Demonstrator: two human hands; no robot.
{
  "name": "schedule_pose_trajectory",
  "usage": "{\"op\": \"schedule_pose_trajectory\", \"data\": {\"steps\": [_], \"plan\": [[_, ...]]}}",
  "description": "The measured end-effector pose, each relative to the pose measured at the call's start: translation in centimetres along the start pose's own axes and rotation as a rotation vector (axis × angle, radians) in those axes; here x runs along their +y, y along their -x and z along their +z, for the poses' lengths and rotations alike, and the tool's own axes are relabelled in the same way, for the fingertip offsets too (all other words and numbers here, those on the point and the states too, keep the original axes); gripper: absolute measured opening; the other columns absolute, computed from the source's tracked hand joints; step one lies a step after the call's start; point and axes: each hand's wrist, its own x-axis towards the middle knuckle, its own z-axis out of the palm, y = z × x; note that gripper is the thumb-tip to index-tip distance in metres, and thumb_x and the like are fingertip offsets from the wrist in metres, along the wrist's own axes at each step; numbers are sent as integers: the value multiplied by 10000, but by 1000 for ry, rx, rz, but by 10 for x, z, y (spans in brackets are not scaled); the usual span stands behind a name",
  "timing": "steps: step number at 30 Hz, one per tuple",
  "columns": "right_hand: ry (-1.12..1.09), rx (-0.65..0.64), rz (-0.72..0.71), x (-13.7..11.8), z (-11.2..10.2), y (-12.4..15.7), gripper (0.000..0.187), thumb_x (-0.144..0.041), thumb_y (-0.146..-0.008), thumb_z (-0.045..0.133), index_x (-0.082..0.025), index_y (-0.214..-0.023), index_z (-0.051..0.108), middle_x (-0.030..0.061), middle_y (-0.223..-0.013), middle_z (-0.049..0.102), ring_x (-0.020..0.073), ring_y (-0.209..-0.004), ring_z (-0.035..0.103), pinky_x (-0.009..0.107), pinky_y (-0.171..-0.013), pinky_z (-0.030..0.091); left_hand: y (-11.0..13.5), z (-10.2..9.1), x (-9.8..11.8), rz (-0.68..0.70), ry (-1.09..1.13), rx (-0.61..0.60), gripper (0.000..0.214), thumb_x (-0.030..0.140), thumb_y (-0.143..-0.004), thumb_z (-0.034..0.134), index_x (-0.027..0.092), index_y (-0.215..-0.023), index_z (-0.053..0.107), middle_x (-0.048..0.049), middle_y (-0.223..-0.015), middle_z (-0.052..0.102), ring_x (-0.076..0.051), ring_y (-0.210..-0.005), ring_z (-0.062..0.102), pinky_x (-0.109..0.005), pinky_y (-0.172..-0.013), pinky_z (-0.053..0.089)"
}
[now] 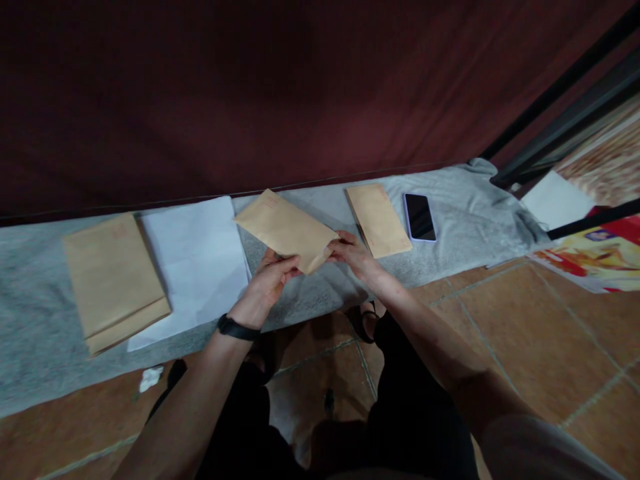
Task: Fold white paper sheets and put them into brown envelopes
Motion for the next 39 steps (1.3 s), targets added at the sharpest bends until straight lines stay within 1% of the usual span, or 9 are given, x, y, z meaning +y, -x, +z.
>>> {"op": "schedule_pose_trajectory", "data": {"steps": [8, 12, 14, 17, 20, 25, 29, 33, 39], "plan": [[129, -64, 4, -5, -29, -4, 229, -256, -709, 744, -222, -933, 715, -2, -884, 734, 167, -812, 689, 294, -731, 586, -1, -14, 12, -31, -177, -32, 681, 173, -541, 859, 204, -1166, 589, -56, -1101, 729, -190, -859, 710, -272, -630, 577], [388, 82, -178, 2, -28, -12, 167, -310, -858, 640, -235, -985, 719, 10, -936, 748, 187, -915, 693, 340, -841, 580, -2, -15, 10, -21, -278, -67, 717, 178, -549, 833, 199, -1220, 582, -35, -959, 744, -168, -724, 689, -234, -543, 521], [621, 78, -341, 7, -22, -11, 242, -321, -926, 572, -236, -1101, 716, 43, -1097, 749, 213, -1053, 684, 390, -969, 547, -4, -15, 6, 3, -340, -57, 744, 166, -569, 801, 195, -1271, 556, -12, -860, 737, -163, -664, 677, -225, -520, 499], [944, -88, -547, 18, -9, -3, 446, -360, -1001, 496, -225, -1418, 575, 86, -1527, 543, 234, -1412, 492, 426, -1195, 377, -7, -16, 1, 22, -473, 0, 807, 159, -611, 769, 201, -1361, 476, 25, -741, 710, -169, -593, 665, -237, -518, 493], [1195, -192, -565, 31, 0, 4, 574, -404, -1028, 473, -189, -1558, 419, 95, -1681, 310, 248, -1554, 279, 455, -1280, 221, -8, -20, 2, 50, -760, 79, 760, 238, -685, 768, 207, -1380, 462, 22, -705, 690, -216, -619, 686, -311, -593, 538], [1350, -186, -564, 48, 2, 4, 620, -440, -1051, 424, -156, -1597, 349, 101, -1696, 242, 258, -1576, 218, 448, -1306, 114, -3, -19, 9, 383, -1378, 310, 420, 421, -917, 544, 182, -1255, 619, -151, -1036, 725, -360, -1063, 688, -510, -928, 530], [1357, -182, -570, 52, 1, 1, 628, -450, -1052, 405, -178, -1611, 320, 81, -1699, 227, 267, -1578, 209, 472, -1306, 109, -12, -10, 1, 758, -1476, 75, 523, 359, -999, 379, 142, -1457, 511, -177, -1516, 519, -313, -1458, 429, -497, -1194, 343], [1371, -179, -554, 54, 3, -1, 628, -424, -1047, 392, -171, -1615, 306, 80, -1697, 241, 269, -1581, 197, 488, -1306, 103, -25, -4, -18, 734, -1587, -99, 581, 365, -1028, 294, 165, -1562, 402, -127, -1649, 375, -283, -1568, 240, -513, -1261, 197], [1432, -186, -542, 55, 8, 1, 613, -377, -1047, 362, -139, -1609, 305, 98, -1692, 250, 257, -1585, 181, 507, -1306, 82, -43, -2, -21, 644, -1632, -49, 609, 336, -1023, 229, 181, -1605, 323, -106, -1687, 289, -262, -1583, 196, -516, -1266, 160]]}}
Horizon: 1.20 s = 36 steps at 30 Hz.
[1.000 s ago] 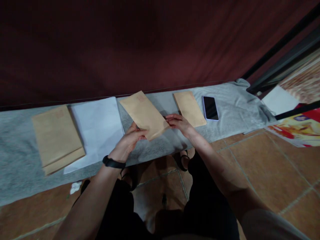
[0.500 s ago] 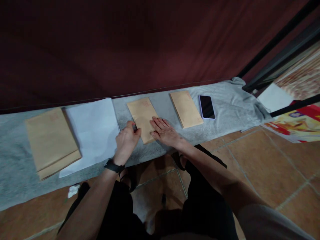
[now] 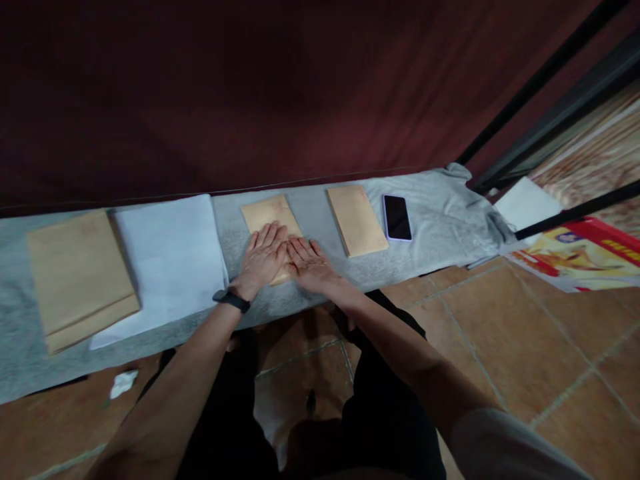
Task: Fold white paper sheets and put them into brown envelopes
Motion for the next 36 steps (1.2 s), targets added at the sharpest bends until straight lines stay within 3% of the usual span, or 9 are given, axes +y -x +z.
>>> {"op": "schedule_pose_trajectory", "data": {"steps": [11, 15, 20, 25, 31, 36], "plan": [[16, -17, 34, -14, -5, 5, 622, -384, -1051, 393, -105, -1601, 310, 134, -1694, 237, 259, -1575, 222, 460, -1304, 125, -81, -2, -11, -129, -29, -34, 668, 439, -1021, 224, 135, -1612, 287, -119, -1702, 235, -311, -1584, 166, -545, -1262, 93], [-60, -19, 12, -5, -13, 0, 528, -286, -1035, 421, -136, -1541, 433, 107, -1661, 353, 227, -1539, 315, 419, -1290, 205, -91, 3, -12, -97, -36, -3, 658, 433, -1025, 209, 146, -1611, 295, -89, -1702, 245, -298, -1585, 165, -520, -1269, 75], [-320, 16, 86, 12, -31, -8, 446, -62, -961, 413, -221, -1275, 687, 64, -1367, 682, 205, -1266, 619, 372, -1141, 441, -71, 5, -5, -23, -87, -35, 642, 395, -1035, 193, 129, -1612, 288, -77, -1696, 273, -262, -1584, 181, -455, -1281, 100], [-437, 161, 289, 24, -40, -12, 282, -117, -991, 466, -210, -1057, 724, 66, -1164, 750, 204, -1093, 694, 340, -1011, 516, -42, 5, 9, 34, -155, -99, 618, 366, -1045, 195, 153, -1620, 267, -68, -1693, 283, -230, -1586, 173, -445, -1283, 137], [-337, 245, 317, 28, -41, -11, 271, -134, -997, 473, -200, -1122, 704, 75, -1147, 741, 194, -1070, 701, 315, -1000, 519, -1, 6, 27, 116, -150, -144, 619, 402, -1056, 200, 156, -1620, 270, -69, -1687, 301, -238, -1589, 160, -450, -1289, 138], [-329, 210, 206, 22, -38, -2, 321, -217, -1038, 441, -210, -1240, 691, 75, -1277, 714, 193, -1195, 666, 337, -1089, 481, 34, 9, 36, 191, -115, -160, 594, 390, -1059, 248, 182, -1613, 294, -78, -1676, 329, -248, -1582, 192, -475, -1281, 180]]}}
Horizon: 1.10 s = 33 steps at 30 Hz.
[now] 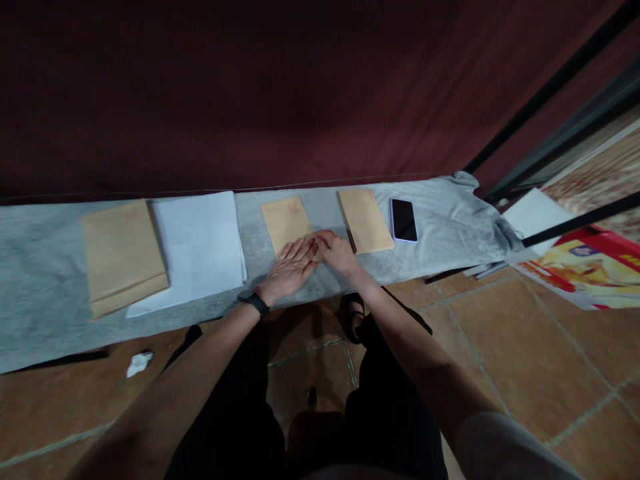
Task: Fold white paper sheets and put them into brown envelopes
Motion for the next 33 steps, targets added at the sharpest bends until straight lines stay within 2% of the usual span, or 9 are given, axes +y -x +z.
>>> {"op": "schedule_pose_trajectory", "data": {"steps": [2, 5, 8, 10, 13, 18, 25, 33], "plan": [[-25, -61, -93, -1, 2, 4, 351, -287, -1057, 428, -218, -1291, 681, 66, -1357, 685, 181, -1280, 622, 339, -1143, 444, 11, 3, 5, 22, 11, 6, 587, 399, -1054, 295, 148, -1580, 365, -114, -1652, 373, -258, -1568, 239, -485, -1275, 207], [-10, -195, -224, -2, 8, 7, 416, -391, -1075, 389, -234, -1337, 672, 52, -1466, 617, 174, -1402, 522, 379, -1227, 352, 23, 7, 9, 42, 60, 69, 516, 354, -1040, 376, 119, -1479, 511, -157, -1559, 503, -259, -1491, 402, -486, -1254, 282], [64, -295, -252, -1, 13, 9, 484, -462, -1085, 320, -269, -1426, 603, 25, -1576, 502, 182, -1496, 401, 455, -1281, 241, 27, 6, 9, 68, 127, 162, 395, 251, -1024, 410, 125, -1314, 646, -167, -1402, 641, -250, -1355, 555, -472, -1198, 388], [100, -327, -246, 0, 16, 9, 528, -495, -1086, 279, -270, -1492, 530, 18, -1622, 431, 184, -1532, 335, 472, -1293, 201, 25, 4, 7, 82, 150, 198, 351, 172, -996, 427, 118, -1229, 684, -177, -1316, 685, -254, -1295, 598, -468, -1156, 439], [132, -333, -228, 0, 18, 5, 568, -513, -1086, 231, -261, -1533, 475, 17, -1643, 393, 184, -1549, 295, 469, -1301, 176, 19, 2, 3, 68, 183, 221, 380, 56, -932, 436, 102, -1220, 679, -183, -1291, 692, -254, -1283, 607, -459, -1131, 462], [172, -385, -207, -1, 18, -15, 605, -535, -1084, 171, -266, -1553, 444, 12, -1666, 346, 177, -1569, 234, 457, -1305, 142, 11, 1, -1, 56, 287, 241, 492, -22, -888, 402, 111, -1300, 636, -157, -1383, 651, -225, -1336, 568, -436, -1161, 433], [326, -398, -218, -7, 28, -64, 589, -494, -1088, 197, -245, -1598, 356, 21, -1704, 245, 185, -1579, 198, 430, -1302, 111, 15, 2, -1, 31, 132, 159, 533, 1, -907, 413, 94, -1412, 556, -185, -1461, 590, -264, -1403, 508, -466, -1177, 412], [473, -294, -250, -11, 43, -107, 581, -447, -1087, 266, -202, -1611, 318, 65, -1710, 220, 215, -1578, 204, 457, -1297, 110, 23, -18, 8, 119, -19, 145, 539, 2, -925, 383, 119, -1432, 524, -178, -1449, 595, -270, -1388, 522, -450, -1136, 451]]}}
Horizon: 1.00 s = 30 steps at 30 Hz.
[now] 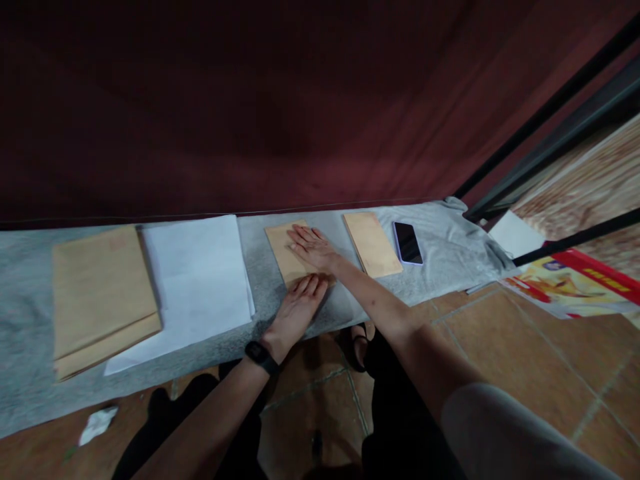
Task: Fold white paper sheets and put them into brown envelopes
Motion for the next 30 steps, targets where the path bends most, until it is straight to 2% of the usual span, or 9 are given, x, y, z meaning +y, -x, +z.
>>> {"op": "schedule_pose_trajectory", "data": {"steps": [6, 10, 16, 20, 22, 26, 30], "plan": [[21, 83, 62, 2, 6, -15, 566, -437, -1079, 309, -210, -1596, 348, 75, -1698, 266, 218, -1576, 216, 472, -1297, 120, 0, -3, 6, 10, -94, -42, 505, 2, -933, 364, 93, -1387, 563, -186, -1460, 591, -258, -1391, 537, -415, -1148, 454], [-39, 75, 101, 3, 8, -8, 562, -428, -1080, 295, -211, -1595, 345, 78, -1691, 284, 218, -1574, 224, 487, -1296, 125, 3, 3, 4, 13, -114, -32, 503, 9, -932, 382, 63, -1400, 558, -190, -1492, 566, -260, -1411, 519, -390, -1166, 441], [-131, -52, 47, 3, 1, 37, 598, -472, -1083, 268, -209, -1620, 290, 60, -1708, 226, 206, -1583, 186, 452, -1303, 114, 3, 13, 0, 11, -108, -47, 512, 20, -924, 397, 77, -1404, 565, -191, -1488, 570, -261, -1425, 503, -396, -1162, 447], [-194, -108, 42, 1, -4, 71, 606, -462, -1092, 220, -179, -1626, 268, 72, -1706, 226, 196, -1586, 172, 447, -1305, 107, 2, 11, -1, 9, -114, -38, 524, 8, -921, 390, 96, -1406, 567, -173, -1481, 582, -248, -1402, 530, -390, -1152, 456], [-222, -107, 57, -2, -4, 86, 613, -496, -1090, 217, -203, -1627, 268, 64, -1704, 233, 197, -1585, 178, 456, -1304, 120, 3, 7, -2, 0, -117, -25, 517, 6, -920, 401, 105, -1396, 577, -172, -1472, 591, -249, -1379, 554, -402, -1144, 464], [-256, -74, 48, -7, 0, 114, 643, -535, -1086, 200, -185, -1615, 305, 84, -1696, 258, 203, -1585, 181, 466, -1303, 138, 5, -2, -2, 4, -141, -12, 480, -1, -915, 415, 83, -1343, 615, -200, -1419, 623, -268, -1329, 591, -427, -1140, 460], [-354, -6, 88, -9, -2, 123, 622, -537, -1090, 172, -221, -1557, 432, 76, -1640, 396, 189, -1550, 295, 468, -1292, 203, 5, -5, 6, -15, -191, -28, 465, -26, -898, 409, 19, -1307, 624, -255, -1371, 637, -297, -1304, 607, -432, -1111, 478]]}}
